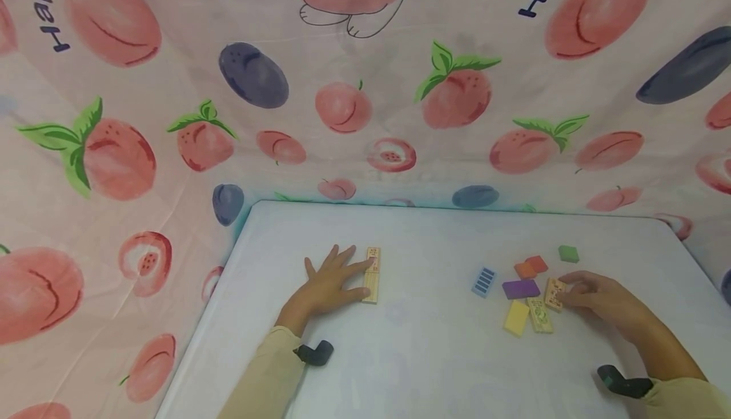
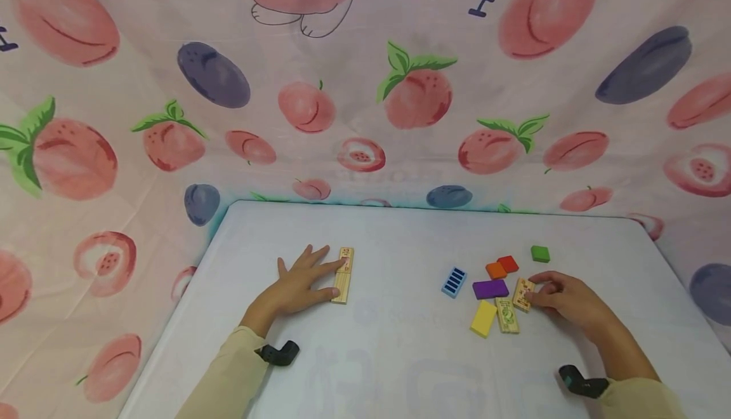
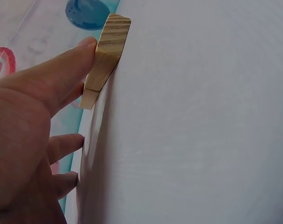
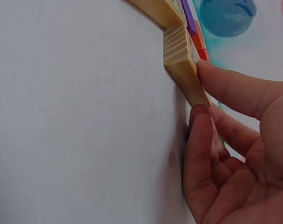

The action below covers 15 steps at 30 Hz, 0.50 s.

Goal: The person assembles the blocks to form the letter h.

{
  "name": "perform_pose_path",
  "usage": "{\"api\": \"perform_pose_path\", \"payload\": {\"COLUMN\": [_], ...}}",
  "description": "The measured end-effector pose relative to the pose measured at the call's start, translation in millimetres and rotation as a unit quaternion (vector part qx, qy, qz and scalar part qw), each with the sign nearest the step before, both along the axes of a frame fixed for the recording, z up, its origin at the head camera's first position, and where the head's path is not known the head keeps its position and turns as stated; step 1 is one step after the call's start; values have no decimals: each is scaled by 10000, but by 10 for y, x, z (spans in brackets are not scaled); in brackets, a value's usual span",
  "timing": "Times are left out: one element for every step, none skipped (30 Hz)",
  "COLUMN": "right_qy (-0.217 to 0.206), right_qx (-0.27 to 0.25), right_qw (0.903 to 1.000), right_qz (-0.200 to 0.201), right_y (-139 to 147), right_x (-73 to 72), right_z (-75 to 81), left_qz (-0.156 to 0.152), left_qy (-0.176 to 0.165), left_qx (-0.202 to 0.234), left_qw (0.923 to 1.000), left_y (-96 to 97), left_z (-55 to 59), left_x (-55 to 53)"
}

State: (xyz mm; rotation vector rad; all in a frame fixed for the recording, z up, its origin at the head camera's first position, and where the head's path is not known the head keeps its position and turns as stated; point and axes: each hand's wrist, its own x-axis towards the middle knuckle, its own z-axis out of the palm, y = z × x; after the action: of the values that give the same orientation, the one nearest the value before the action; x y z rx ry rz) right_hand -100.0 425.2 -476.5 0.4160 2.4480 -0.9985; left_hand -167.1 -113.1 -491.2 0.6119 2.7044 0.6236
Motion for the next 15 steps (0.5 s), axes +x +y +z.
{"api": "perform_pose_path", "payload": {"right_qy": [7, 16, 33, 48, 54, 46, 33, 32, 35, 27, 23, 23, 39, 56, 58], "right_qx": [14, 23, 51, 51, 49, 61, 60, 76, 83, 85, 106, 120, 130, 138, 134], "right_qw": [10000, 10000, 10000, 10000, 10000, 10000, 10000, 10000, 10000, 9999, 9999, 9999, 9999, 9999, 9999], "right_qz": [-11, 3, 7, 13, 7, -10, -21, -25, -38, -45, -55, -55, -36, -34, -38], "right_y": [-1, 0, -2, -4, -6, -9, -13, -16, -20, -19, -19, -17, -13, -8, -2], "right_x": [3, 6, 9, 11, 11, 11, 10, 6, 4, 1, -1, -3, -6, -9, -10], "right_z": [-3, -7, -10, -12, -15, -19, -20, -20, -18, -19, -22, -26, -30, -37, -43], "left_qz": [-2, 2, 3, 1, 2, 9, 19, 26, 23, 7, -14, -40, -64, -80, -94], "left_qy": [1, -2, -1, 4, 17, 28, 39, 53, 74, 105, 139, 181, 234, 288, 340], "left_qx": [-11, -9, -7, -12, -7, 4, 25, 42, 79, 120, 204, 328, 473, 620, 795], "left_qw": [10000, 10000, 10000, 10000, 10000, 10000, 10000, 10000, 9999, 9999, 9997, 9993, 9986, 9976, 9962], "left_y": [2, 4, 6, 8, 8, 9, 9, 8, 7, 6, 5, 4, 4, 3, 2], "left_z": [-3, -4, -5, -4, -6, -6, -11, -18, -25, -33, -44, -55, -67, -81, -91], "left_x": [0, 2, 2, 2, 1, 1, -1, -6, -13, -24, -38, -55, -73, -92, -109]}}
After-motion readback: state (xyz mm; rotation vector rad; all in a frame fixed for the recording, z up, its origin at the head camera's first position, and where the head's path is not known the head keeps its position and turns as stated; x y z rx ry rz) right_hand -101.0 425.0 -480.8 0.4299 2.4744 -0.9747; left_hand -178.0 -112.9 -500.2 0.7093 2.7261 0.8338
